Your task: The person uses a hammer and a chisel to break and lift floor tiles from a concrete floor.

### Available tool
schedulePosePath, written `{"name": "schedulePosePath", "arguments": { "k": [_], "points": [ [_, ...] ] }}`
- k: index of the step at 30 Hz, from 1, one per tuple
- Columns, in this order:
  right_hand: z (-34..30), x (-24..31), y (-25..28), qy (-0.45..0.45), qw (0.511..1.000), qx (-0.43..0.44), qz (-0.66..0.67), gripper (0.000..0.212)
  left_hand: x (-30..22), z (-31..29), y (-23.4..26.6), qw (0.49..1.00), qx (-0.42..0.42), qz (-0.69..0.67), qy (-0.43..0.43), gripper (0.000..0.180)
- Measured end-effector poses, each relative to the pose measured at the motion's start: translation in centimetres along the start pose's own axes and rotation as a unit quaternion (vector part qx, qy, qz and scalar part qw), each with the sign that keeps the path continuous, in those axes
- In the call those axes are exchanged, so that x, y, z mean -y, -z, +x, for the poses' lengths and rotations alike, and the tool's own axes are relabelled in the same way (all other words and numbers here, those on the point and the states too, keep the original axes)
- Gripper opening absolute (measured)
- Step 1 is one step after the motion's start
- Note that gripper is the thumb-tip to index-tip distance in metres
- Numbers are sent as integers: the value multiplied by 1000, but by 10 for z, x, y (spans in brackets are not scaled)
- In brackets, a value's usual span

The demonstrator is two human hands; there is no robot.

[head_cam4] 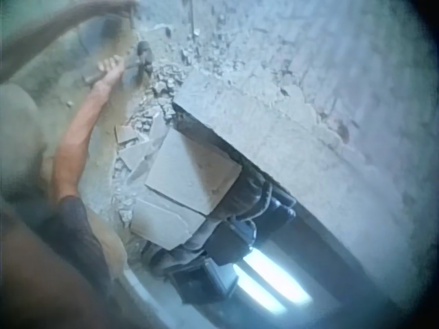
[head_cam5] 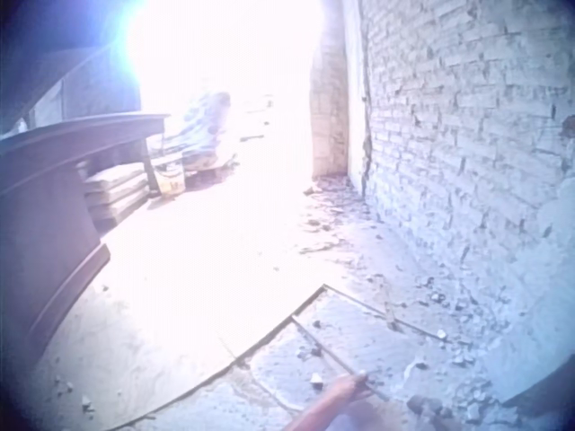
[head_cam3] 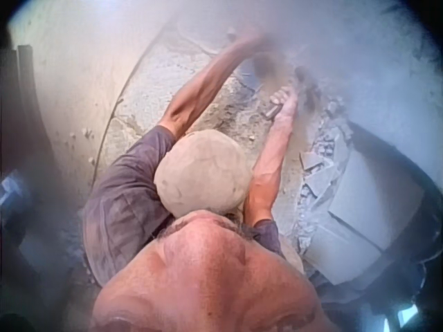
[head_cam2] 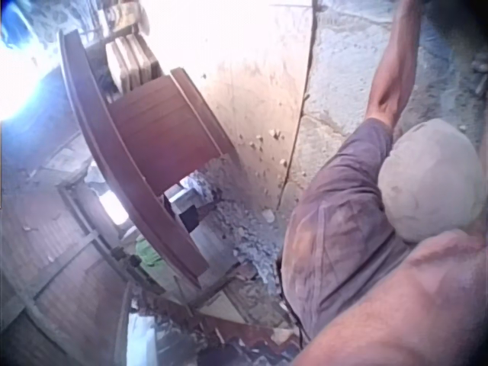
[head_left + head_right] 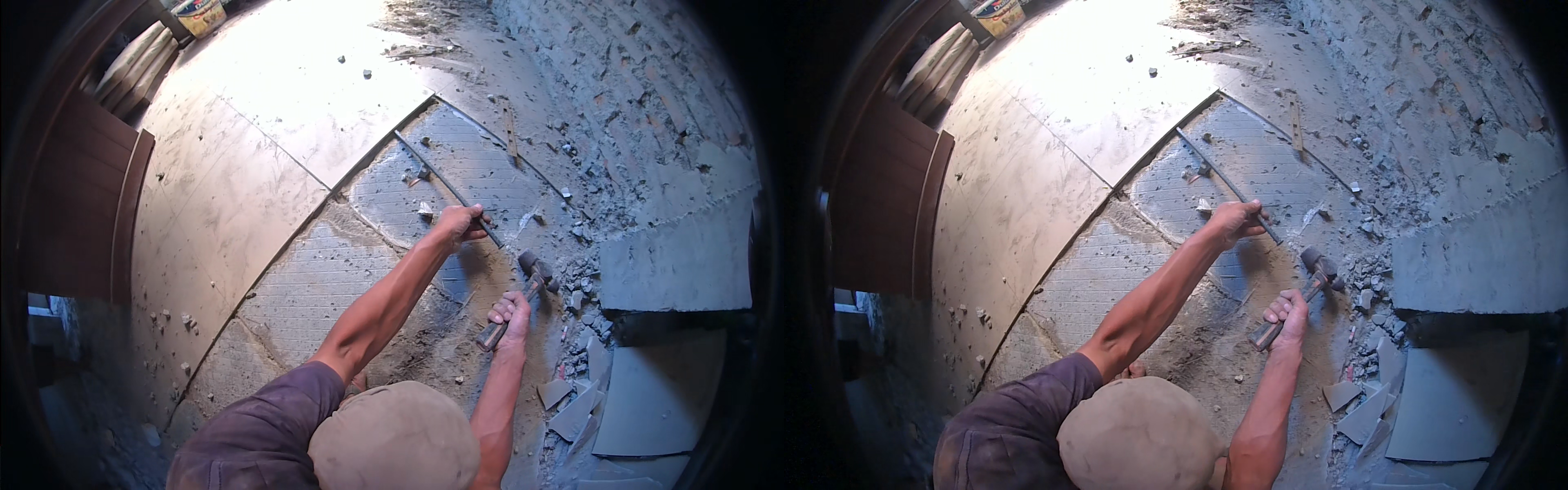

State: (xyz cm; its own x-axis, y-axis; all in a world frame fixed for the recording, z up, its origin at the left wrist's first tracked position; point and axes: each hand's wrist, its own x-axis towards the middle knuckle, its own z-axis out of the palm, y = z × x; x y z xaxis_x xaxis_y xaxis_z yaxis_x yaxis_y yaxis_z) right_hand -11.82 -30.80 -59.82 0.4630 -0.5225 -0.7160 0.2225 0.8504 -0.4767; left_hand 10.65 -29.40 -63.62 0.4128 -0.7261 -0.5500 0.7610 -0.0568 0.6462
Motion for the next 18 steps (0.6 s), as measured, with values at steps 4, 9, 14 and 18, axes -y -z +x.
{"name": "schedulePosePath", "arguments": {
  "k": [4,9,14,18],
  "points": [
    [9,3,2,19,1000,-4,-16,30,-34,-7,-18,999,29,-41,-14,20],
    [9,2,4,13,1000,0,10,31,-27,-23,-19,998,61,-24,-12,19],
    [12,-2,0,6,999,19,35,29,-36,-26,-9,999,47,-17,1,21],
    [13,-2,7,14,999,-1,32,29,-55,-28,-19,997,59,-36,-15,21]
  ]
}}
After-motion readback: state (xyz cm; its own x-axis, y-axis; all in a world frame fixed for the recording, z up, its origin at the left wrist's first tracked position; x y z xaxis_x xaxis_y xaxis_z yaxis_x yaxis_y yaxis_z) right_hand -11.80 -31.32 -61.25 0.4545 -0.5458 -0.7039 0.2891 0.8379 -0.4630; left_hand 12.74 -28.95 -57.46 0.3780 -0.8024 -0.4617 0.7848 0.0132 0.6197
